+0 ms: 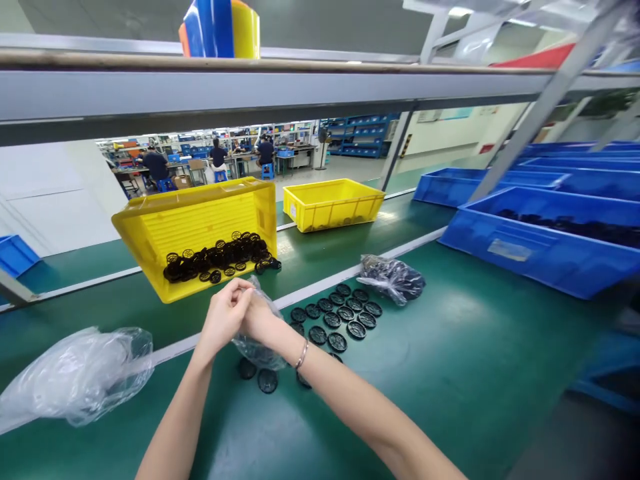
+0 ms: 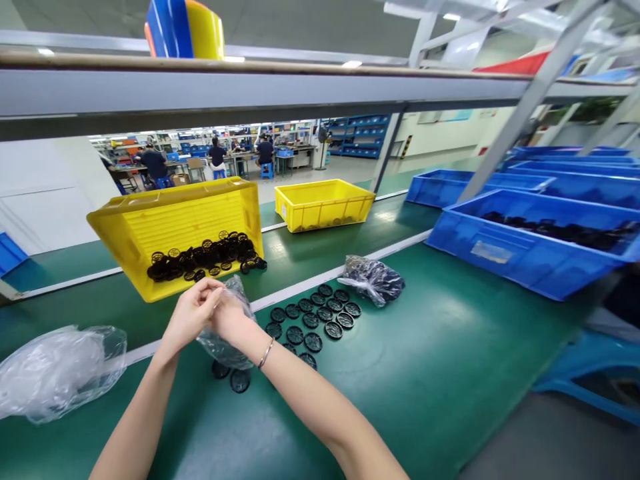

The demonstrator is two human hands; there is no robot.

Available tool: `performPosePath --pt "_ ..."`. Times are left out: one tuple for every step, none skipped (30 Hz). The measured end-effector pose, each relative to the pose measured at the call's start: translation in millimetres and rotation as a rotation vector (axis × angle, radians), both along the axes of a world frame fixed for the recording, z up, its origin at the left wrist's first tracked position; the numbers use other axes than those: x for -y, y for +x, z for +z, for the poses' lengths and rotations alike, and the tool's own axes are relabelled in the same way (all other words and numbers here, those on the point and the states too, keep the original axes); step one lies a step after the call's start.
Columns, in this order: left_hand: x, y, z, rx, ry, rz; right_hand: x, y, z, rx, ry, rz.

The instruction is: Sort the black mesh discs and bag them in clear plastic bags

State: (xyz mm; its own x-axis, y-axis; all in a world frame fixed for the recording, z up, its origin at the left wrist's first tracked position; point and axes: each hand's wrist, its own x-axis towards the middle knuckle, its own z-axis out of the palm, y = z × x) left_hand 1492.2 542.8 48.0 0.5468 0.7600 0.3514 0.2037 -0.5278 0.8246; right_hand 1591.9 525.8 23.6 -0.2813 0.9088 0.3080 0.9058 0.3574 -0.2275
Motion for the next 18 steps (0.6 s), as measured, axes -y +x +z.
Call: performPosePath --pt "-4.0 -1.2 -0.7 0.011 -0.032 -0.004 4.4 5.2 1.1 -0.012 0.02 0.017" --pt "-7.9 -2.2 -1.5 0.023 -0.071 -0.013 14.9 13.9 2.3 -0.039 0.052 0.032" --pt "-11.4 -3.0 -2.3 0.036 -0.11 -0.019 30.4 26.8 3.0 -0.083 0.096 0.043" --pt "-14.4 -3.8 -3.1 0.045 -0.142 -0.021 49.5 44.1 2.4 -0.138 0.154 0.066" --pt "-16.9 -4.4 -3.7 0.052 -0.167 -0.014 70.5 65.8 -0.1 -0.199 0.196 0.056" --pt "-18.8 -4.8 -4.1 0.055 -0.184 0.0 92.0 91.6 -4.9 -0.249 0.225 -0.002" --pt "-20.2 -5.0 -4.3 0.052 -0.194 0.019 112.7 120.7 -12.1 -0.274 0.233 -0.109" --pt "-21.0 -4.9 -4.3 0.045 -0.202 0.039 131.6 151.7 -21.5 -0.27 0.221 -0.232" --pt "-21.3 -4.5 -4.3 0.035 -0.213 0.053 148.2 183.2 -32.8 -0.235 0.192 -0.354" --pt "-21.3 -3.8 -4.2 0.026 -0.222 0.062 162.3 213.4 -45.1 -0.181 0.161 -0.46" --pt "-21.0 -2.8 -4.2 0.02 -0.228 0.07 173.8 240.8 -57.8 -0.12 0.123 -0.539" --pt "-20.5 -1.5 -4.5 0.015 -0.23 0.077 183.1 264.1 -69.9 -0.069 0.08 -0.598" --pt "-19.9 -0.1 -5.1 0.011 -0.231 0.083 190.2 282.7 -81.0 -0.031 0.041 -0.63" --pt "-19.3 1.5 -6.0 0.009 -0.23 0.089 195.5 296.5 -90.3 -0.001 0.007 -0.638" --pt "-18.7 3.1 -7.3 0.005 -0.228 0.091 199.0 306.0 -97.8 0.017 -0.02 -0.629" --pt "-18.2 4.7 -8.8 0.001 -0.225 0.092 201.1 312.0 -103.3 0.025 -0.036 -0.606" --pt "-17.8 6.2 -10.5 -0.005 -0.224 0.09 201.9 315.5 -106.9 0.029 -0.043 -0.574" --pt "-17.5 7.5 -12.2 -0.014 -0.225 0.088 201.7 317.5 -109.0 0.034 -0.043 -0.539"
